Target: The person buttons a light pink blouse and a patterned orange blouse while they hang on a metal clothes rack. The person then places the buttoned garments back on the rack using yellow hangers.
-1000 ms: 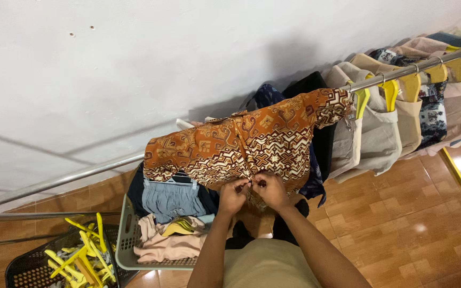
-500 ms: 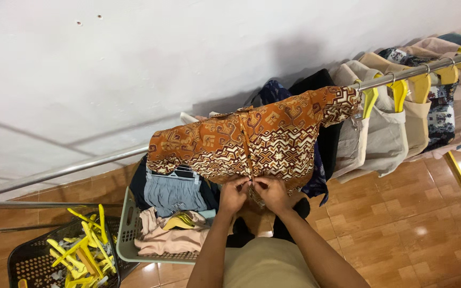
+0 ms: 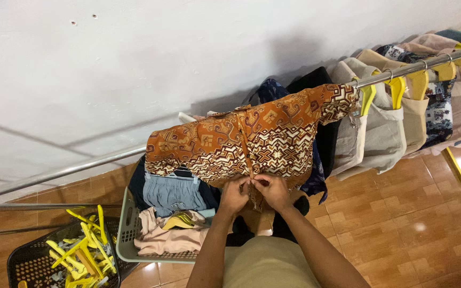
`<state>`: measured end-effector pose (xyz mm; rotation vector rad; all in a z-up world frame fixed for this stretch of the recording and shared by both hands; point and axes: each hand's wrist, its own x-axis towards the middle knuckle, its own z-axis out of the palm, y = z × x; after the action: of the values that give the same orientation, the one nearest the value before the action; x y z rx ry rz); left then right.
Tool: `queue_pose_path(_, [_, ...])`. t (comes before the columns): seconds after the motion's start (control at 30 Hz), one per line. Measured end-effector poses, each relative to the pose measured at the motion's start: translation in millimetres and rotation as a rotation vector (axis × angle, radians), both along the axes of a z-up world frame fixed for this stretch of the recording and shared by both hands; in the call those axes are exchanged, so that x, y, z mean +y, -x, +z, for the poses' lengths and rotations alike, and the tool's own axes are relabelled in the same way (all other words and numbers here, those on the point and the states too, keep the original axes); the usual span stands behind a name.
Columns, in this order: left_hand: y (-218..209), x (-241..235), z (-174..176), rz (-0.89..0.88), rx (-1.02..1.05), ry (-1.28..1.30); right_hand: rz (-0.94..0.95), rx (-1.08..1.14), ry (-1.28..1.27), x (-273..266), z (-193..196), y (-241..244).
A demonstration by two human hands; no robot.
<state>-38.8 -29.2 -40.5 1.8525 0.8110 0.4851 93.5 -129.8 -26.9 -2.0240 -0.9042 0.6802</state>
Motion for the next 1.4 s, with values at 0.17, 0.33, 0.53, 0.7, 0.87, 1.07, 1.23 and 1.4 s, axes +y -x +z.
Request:
queue_pose_path(0.17, [-3.2,2.0,7.0,0.017,0.069,0.042,0.041,-0.065,-0.111,0.6,-0.5,1.9])
queue_pose_path(0.33, [-3.2,-0.4,10.5,0.009,0.194,-0.103,-0.017,0.094,0.036,2.6,1.6,-0.1])
queue_pose_path(0.53, [-4.1,-0.3,4.8,-0.042,0.220,-0.446,-0.094,0.253,0.092,4.5,2.4,0.0])
queue_pose_path(0.7, [-4.5,-1.6,-4.3,-0.029,0.261,-0.500,-0.144,0.319,0.159,5.3,-9.3,-1.1])
queue_pose_path(0.87, [-2.7,-3.3,-8.8,0.029,0.068,-0.231,-0.172,0.654,0.005,1.7,-32.5,-5.3])
queue_pose_path(1.07, [-2.6,-3.0,-2.5,0.030,0.112,0.058,0.088,0.335,-0.272,-11.1,-40.3,2.6])
queue_pose_path(1.23, [1.0,-7.7,5.8,0.013,0.081,0.133,0.000,0.102,-0.092,-23.0,-50.5,24.2])
queue_pose_path(1.4, [8.0,-20.7,-0.1,0.067,0.123,0.060,-0.031,0.028,-0.018,-44.5,-69.9,29.7])
